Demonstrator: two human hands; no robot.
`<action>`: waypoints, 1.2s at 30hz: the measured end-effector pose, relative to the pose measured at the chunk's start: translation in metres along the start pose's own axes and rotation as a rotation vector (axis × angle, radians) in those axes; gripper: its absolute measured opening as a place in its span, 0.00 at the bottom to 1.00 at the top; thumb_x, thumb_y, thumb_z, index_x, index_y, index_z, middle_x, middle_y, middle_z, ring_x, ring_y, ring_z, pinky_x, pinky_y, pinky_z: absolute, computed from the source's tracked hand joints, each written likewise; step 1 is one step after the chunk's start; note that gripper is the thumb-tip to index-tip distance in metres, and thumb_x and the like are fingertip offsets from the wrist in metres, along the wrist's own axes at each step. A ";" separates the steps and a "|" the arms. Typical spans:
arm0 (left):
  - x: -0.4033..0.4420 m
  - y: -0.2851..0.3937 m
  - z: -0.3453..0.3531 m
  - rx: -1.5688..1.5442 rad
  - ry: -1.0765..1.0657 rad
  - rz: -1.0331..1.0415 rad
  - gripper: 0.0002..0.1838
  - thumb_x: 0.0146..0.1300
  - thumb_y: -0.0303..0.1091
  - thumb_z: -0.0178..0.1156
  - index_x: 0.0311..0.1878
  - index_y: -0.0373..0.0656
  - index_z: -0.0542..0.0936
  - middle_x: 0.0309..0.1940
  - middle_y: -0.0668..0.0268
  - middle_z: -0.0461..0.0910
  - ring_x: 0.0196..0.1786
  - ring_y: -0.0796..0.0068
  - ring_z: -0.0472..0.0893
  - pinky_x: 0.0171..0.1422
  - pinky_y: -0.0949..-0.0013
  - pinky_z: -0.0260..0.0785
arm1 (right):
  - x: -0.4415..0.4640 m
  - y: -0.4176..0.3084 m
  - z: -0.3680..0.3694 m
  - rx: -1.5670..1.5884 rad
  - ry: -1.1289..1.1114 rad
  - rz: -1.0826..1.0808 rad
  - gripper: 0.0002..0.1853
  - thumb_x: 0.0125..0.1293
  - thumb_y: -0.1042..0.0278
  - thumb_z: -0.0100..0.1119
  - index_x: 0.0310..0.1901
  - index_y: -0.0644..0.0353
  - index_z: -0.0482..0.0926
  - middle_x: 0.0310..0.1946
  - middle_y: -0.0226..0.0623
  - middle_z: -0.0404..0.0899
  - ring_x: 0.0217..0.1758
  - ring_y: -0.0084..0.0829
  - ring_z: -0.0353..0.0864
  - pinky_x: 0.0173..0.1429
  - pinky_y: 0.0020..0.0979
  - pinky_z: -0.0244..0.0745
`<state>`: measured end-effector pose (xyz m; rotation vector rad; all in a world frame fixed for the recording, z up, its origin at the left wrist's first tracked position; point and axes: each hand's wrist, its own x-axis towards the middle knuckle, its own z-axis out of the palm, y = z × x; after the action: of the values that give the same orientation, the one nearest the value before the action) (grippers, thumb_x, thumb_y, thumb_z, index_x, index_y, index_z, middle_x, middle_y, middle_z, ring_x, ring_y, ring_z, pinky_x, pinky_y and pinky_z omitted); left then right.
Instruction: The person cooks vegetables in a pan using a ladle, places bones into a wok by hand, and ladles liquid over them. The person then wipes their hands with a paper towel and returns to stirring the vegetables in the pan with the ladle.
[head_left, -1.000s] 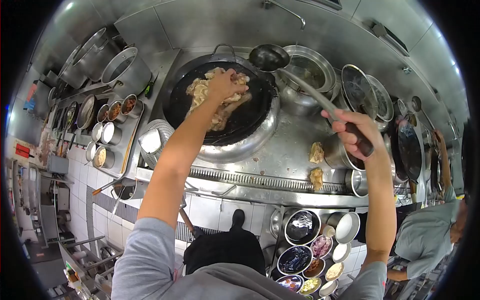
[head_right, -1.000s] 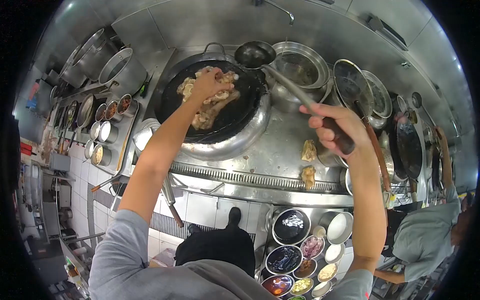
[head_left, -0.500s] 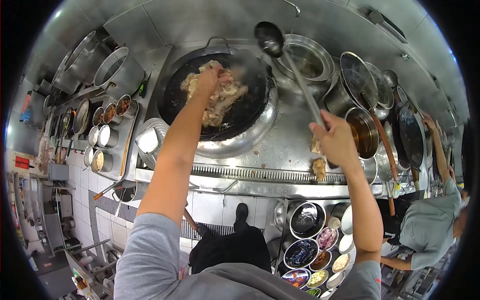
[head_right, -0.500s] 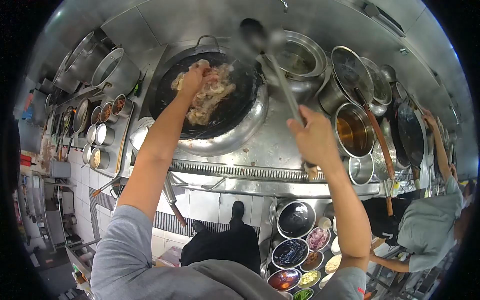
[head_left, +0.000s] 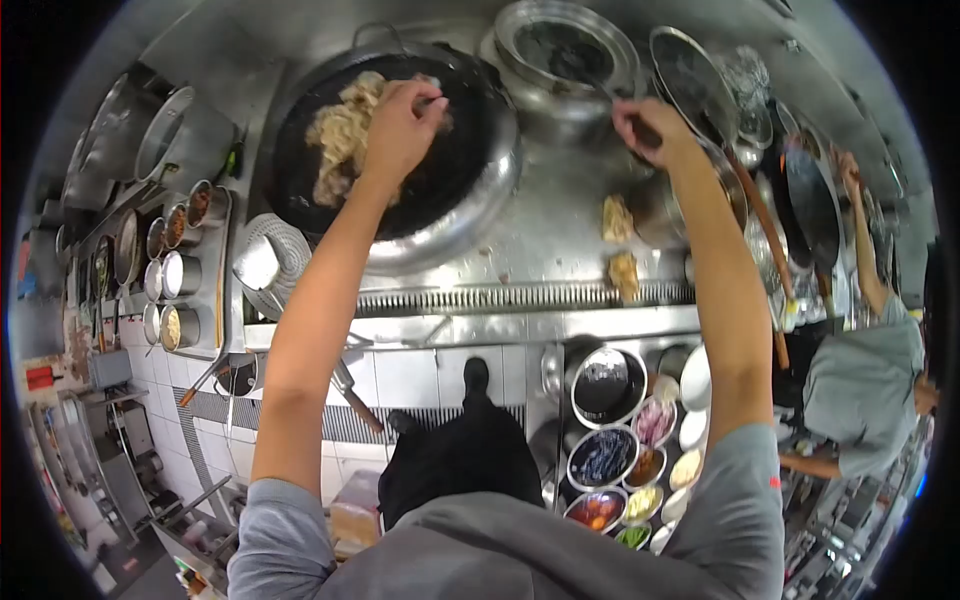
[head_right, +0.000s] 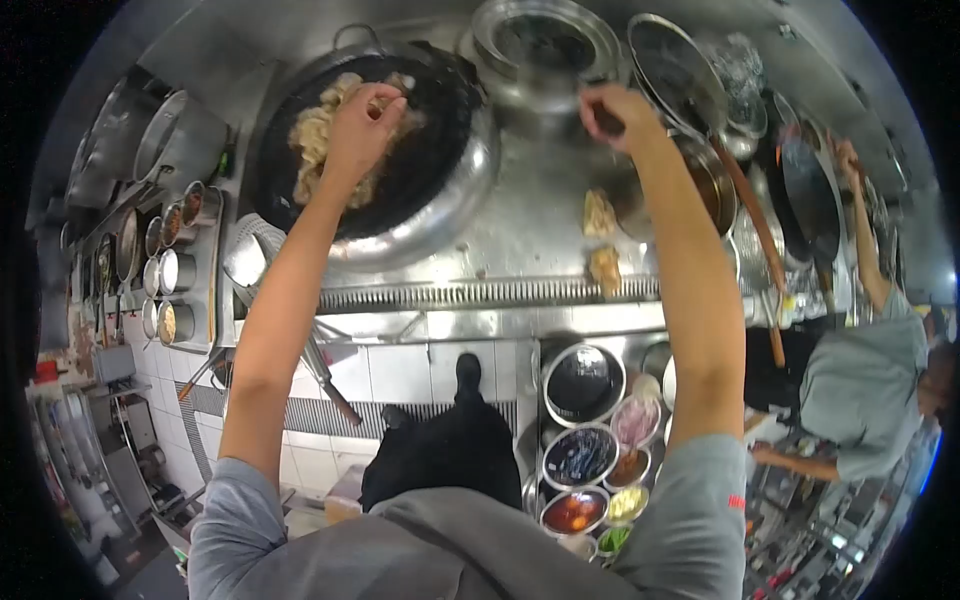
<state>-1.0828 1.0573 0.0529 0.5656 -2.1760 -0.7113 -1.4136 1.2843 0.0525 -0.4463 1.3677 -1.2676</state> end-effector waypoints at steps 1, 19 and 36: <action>-0.010 0.017 0.008 -0.084 -0.080 -0.008 0.08 0.60 0.34 0.63 0.41 0.43 0.80 0.36 0.61 0.79 0.36 0.66 0.79 0.43 0.65 0.72 | -0.014 0.000 0.008 0.012 0.023 0.013 0.10 0.65 0.66 0.54 0.32 0.64 0.78 0.28 0.40 0.79 0.23 0.27 0.77 0.26 0.28 0.72; -0.196 0.122 0.319 0.140 -1.073 0.359 0.16 0.67 0.42 0.49 0.56 0.62 0.77 0.61 0.58 0.72 0.62 0.53 0.73 0.65 0.43 0.61 | -0.128 -0.021 0.090 0.412 0.105 -0.094 0.15 0.65 0.69 0.60 0.45 0.74 0.71 0.26 0.29 0.75 0.19 0.12 0.70 0.18 0.14 0.60; -0.161 0.032 0.205 0.152 -0.747 -0.358 0.34 0.56 0.51 0.60 0.64 0.49 0.67 0.59 0.50 0.71 0.55 0.41 0.76 0.60 0.51 0.71 | -0.270 0.041 0.124 0.348 0.291 0.103 0.19 0.69 0.67 0.51 0.55 0.73 0.71 0.20 0.31 0.71 0.08 0.18 0.63 0.09 0.18 0.55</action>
<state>-1.1489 1.2394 -0.1249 0.8865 -2.8707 -1.0801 -1.2170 1.4747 0.1735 0.0506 1.3513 -1.4893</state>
